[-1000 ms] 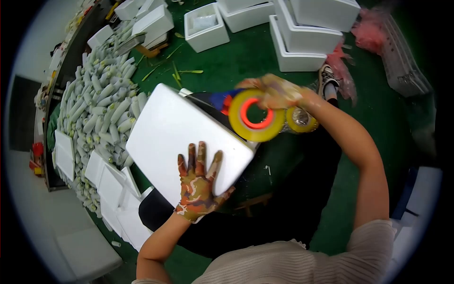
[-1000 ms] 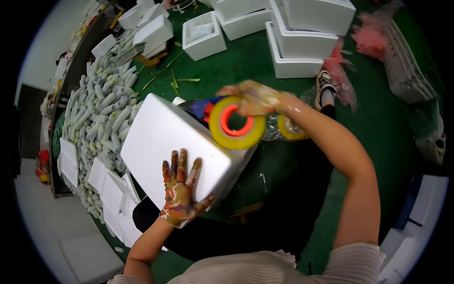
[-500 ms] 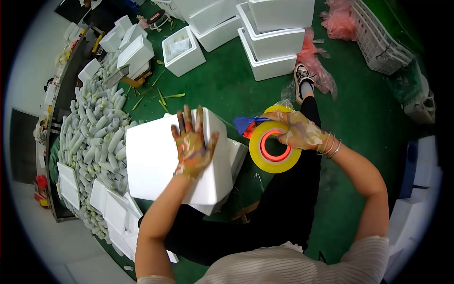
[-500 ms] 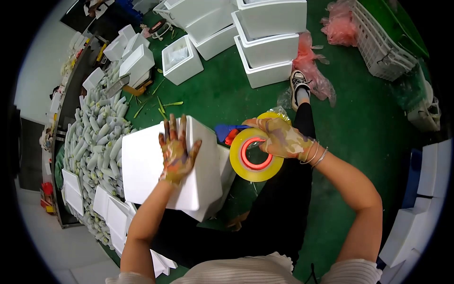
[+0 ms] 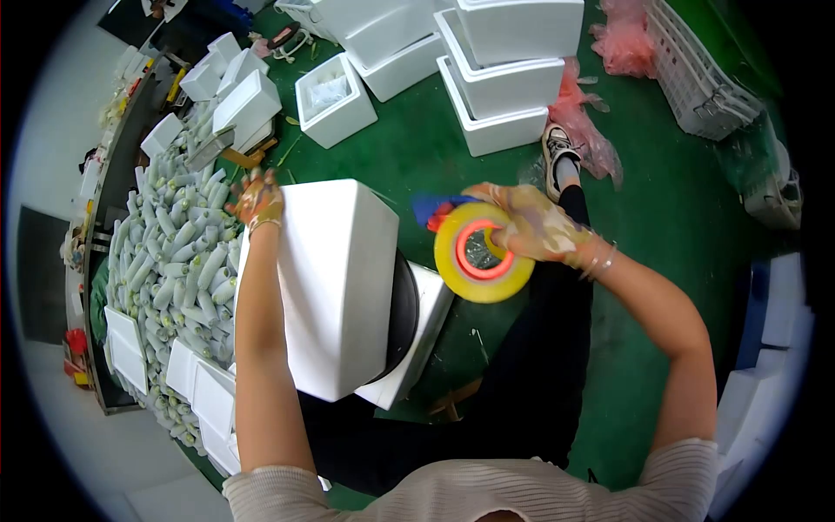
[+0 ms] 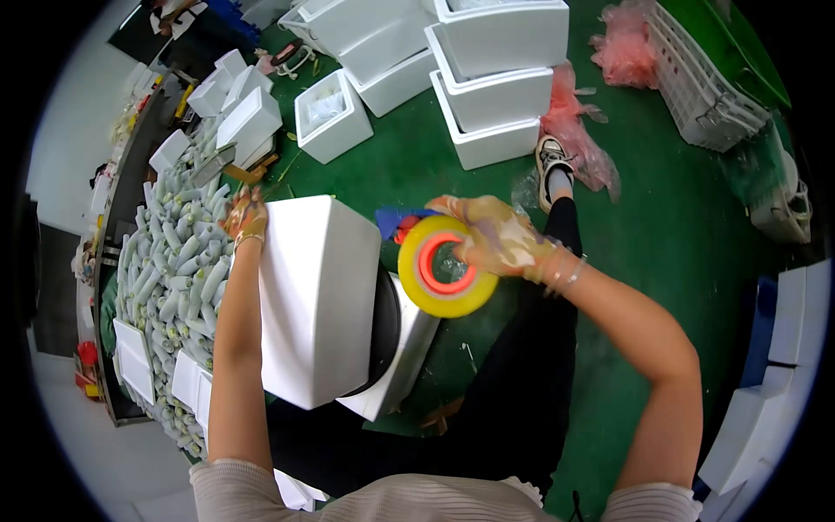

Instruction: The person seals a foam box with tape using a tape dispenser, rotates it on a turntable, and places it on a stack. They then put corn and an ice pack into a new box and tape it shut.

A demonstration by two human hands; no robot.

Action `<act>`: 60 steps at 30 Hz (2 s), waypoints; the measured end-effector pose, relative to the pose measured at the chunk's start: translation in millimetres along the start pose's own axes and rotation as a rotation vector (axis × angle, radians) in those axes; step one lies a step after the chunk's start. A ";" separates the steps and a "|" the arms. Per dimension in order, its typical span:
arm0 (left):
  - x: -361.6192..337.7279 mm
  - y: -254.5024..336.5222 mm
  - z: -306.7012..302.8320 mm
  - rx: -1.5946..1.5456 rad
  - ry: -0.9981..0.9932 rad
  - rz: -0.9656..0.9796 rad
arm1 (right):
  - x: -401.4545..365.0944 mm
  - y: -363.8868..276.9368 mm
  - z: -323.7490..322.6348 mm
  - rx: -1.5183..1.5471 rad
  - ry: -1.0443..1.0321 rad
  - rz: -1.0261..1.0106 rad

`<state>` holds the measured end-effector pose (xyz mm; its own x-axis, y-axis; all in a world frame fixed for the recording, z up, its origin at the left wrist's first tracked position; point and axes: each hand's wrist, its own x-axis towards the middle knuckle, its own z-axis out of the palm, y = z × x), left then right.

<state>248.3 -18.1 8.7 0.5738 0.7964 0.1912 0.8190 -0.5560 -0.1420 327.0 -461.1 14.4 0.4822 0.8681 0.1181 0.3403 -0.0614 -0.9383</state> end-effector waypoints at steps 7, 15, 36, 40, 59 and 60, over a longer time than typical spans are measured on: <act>-157.7 -68.7 -24.4 -0.177 -0.029 0.704 | 65.2 18.5 28.4 -0.278 0.027 -0.029; -209.1 -47.9 -51.0 -0.268 -0.075 0.736 | -46.6 -22.6 96.8 -0.289 0.244 0.191; -153.5 3.9 -24.6 -0.506 0.083 0.745 | -96.4 -48.1 161.9 -0.103 0.537 0.305; -104.9 18.8 -16.2 -0.443 0.160 0.532 | -37.1 -21.7 92.2 -0.318 0.344 0.206; -70.2 18.9 1.7 -0.284 0.089 0.281 | -135.3 -84.6 187.1 -0.184 -0.116 0.274; -71.9 18.8 -0.1 -0.321 0.087 0.278 | -119.1 -85.8 193.6 -0.171 -0.160 0.323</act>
<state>222.4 -85.8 -7.6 0.7601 0.5902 0.2718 0.5856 -0.8035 0.1069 84.1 -463.9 17.9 0.4593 0.8556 -0.2389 0.3279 -0.4132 -0.8495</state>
